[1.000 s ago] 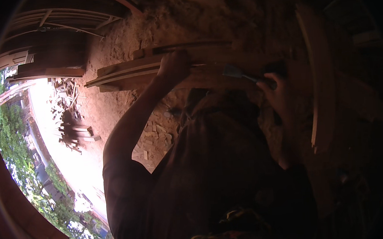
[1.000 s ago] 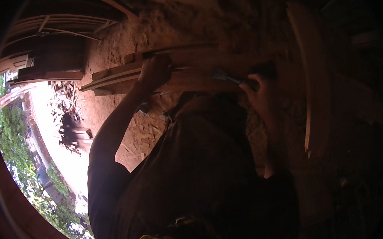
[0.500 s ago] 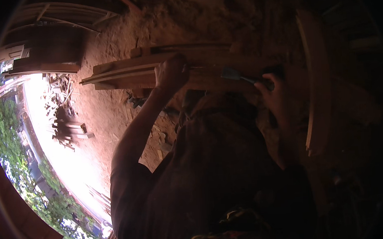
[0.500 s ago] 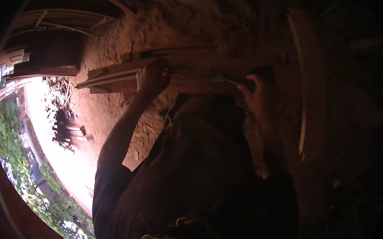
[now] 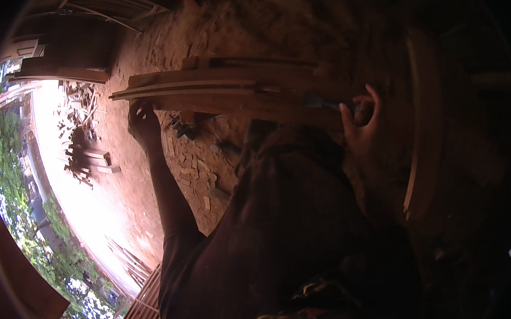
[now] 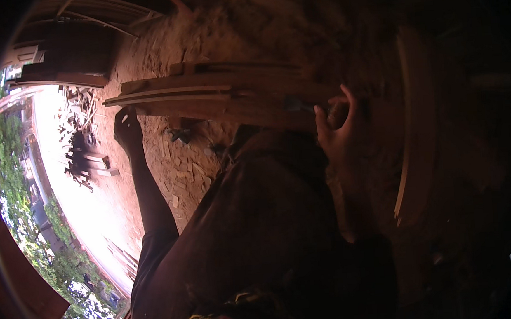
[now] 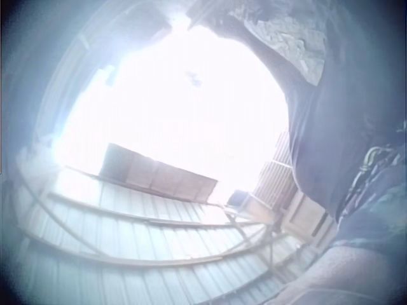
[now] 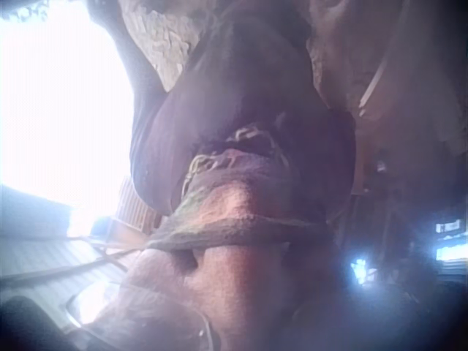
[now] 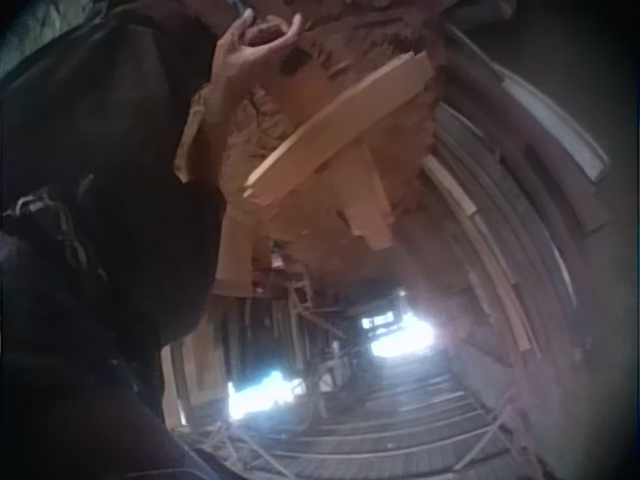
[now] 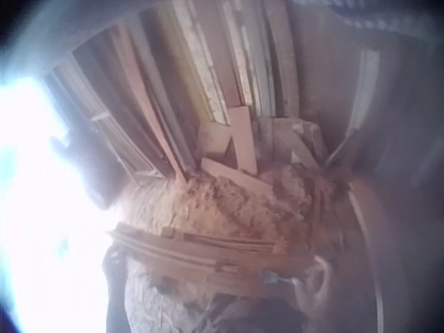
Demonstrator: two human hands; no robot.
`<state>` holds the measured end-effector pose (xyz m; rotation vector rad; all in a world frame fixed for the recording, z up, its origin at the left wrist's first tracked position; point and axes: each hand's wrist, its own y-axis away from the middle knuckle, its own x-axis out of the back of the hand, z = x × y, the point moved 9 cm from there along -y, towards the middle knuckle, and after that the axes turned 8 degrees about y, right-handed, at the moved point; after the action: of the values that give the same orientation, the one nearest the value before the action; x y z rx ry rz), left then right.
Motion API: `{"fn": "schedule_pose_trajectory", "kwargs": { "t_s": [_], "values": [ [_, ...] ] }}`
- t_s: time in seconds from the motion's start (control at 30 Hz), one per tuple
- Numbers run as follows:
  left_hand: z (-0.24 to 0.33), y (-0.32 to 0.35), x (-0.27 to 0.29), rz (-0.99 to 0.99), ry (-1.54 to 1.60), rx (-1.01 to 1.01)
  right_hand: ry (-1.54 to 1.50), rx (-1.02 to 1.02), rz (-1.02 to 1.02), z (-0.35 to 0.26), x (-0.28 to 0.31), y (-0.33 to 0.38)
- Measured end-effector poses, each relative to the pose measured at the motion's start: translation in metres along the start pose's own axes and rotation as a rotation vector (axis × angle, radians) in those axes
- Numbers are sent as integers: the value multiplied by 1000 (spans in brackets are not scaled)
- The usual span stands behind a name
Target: The person uses a chisel and mallet to carve a curved wooden piece, repeatedly striking the chisel to remove wood shavings. The person also uses a square ruler to measure the wood and continues carving along the marked lines.
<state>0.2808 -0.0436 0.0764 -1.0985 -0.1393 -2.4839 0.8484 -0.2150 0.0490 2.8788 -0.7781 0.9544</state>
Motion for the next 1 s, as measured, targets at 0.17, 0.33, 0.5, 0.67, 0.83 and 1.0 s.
{"fn": "schedule_pose_trajectory", "kwargs": {
  "t_s": [0.17,0.33,0.5,0.67,0.83,1.0],
  "values": [
    [-46,45,4,-16,-263,-148,-438,-236,12,6,-36,-16],
    [-11,73,-56,-208,-49,-257,-844,-232,-100,12,-55,-53],
    [14,42,-83,-365,-158,-419,-937,27,-305,-108,-33,-85],
    [-1,-5,-105,-435,-285,-481,-957,219,-432,-193,-86,-80],
    [-6,-9,-110,-423,-206,-465,-951,375,-495,-223,-158,-64],
    [-6,-10,-111,-447,-173,-449,-755,394,-434,-237,-187,-47]
  ]
}}
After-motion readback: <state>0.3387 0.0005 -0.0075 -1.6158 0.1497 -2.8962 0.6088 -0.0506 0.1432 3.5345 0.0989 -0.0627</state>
